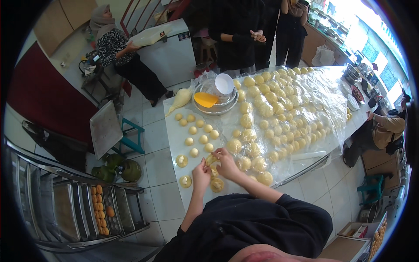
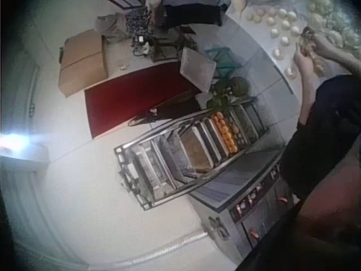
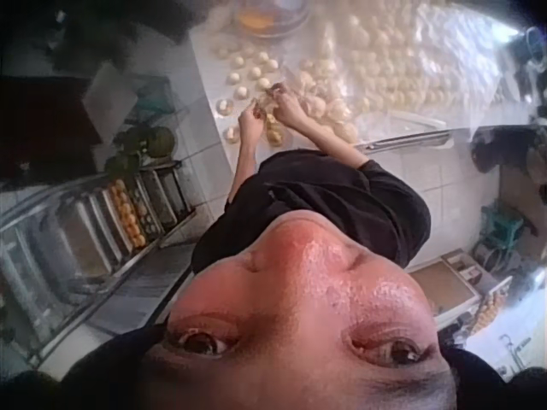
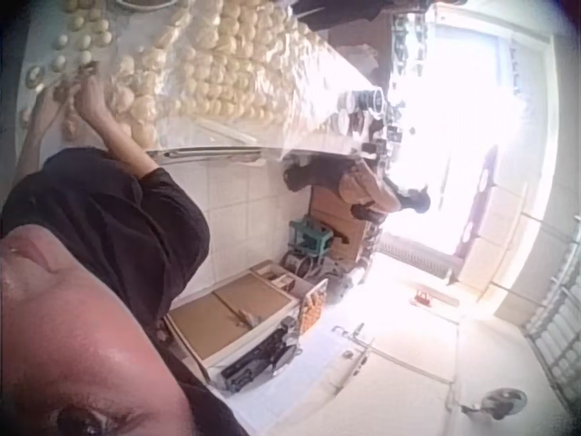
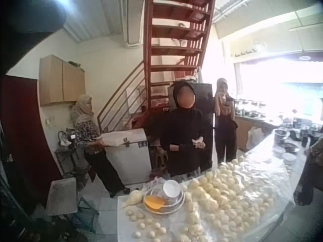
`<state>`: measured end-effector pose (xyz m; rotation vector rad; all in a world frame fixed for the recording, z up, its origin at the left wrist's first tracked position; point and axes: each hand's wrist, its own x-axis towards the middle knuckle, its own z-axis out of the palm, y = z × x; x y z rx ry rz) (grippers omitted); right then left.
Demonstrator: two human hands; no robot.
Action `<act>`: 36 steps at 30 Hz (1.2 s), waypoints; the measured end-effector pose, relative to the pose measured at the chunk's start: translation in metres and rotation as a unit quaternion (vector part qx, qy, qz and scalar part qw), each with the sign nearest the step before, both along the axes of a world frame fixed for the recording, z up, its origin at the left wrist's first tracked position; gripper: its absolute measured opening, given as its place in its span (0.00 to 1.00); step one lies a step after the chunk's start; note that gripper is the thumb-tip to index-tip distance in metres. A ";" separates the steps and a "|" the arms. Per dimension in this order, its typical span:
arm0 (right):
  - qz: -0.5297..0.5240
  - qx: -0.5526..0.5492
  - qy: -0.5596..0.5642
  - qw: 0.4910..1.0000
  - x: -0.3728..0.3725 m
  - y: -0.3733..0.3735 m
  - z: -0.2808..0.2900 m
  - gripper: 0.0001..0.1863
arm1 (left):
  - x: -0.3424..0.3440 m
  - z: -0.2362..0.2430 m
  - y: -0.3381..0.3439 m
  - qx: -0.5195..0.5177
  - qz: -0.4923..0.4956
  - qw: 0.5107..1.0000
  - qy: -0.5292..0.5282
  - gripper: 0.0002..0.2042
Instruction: The person picks up cream-filled dough portions from the table and folds them into round balls by hand.
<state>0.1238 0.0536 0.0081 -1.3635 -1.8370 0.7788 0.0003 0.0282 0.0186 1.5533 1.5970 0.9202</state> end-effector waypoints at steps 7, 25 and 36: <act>0.054 0.131 0.036 0.989 -0.004 -0.021 0.011 0.23 | 0.002 -0.043 -0.011 0.028 -0.068 0.989 0.126 0.31; 0.046 -0.101 0.112 0.988 0.034 -0.013 0.012 0.15 | -0.012 0.031 -0.010 -0.010 -0.001 0.992 -0.126 0.11; 0.026 0.148 0.019 0.988 0.010 -0.025 0.019 0.17 | 0.032 -0.033 -0.023 0.144 -0.090 0.983 0.070 0.39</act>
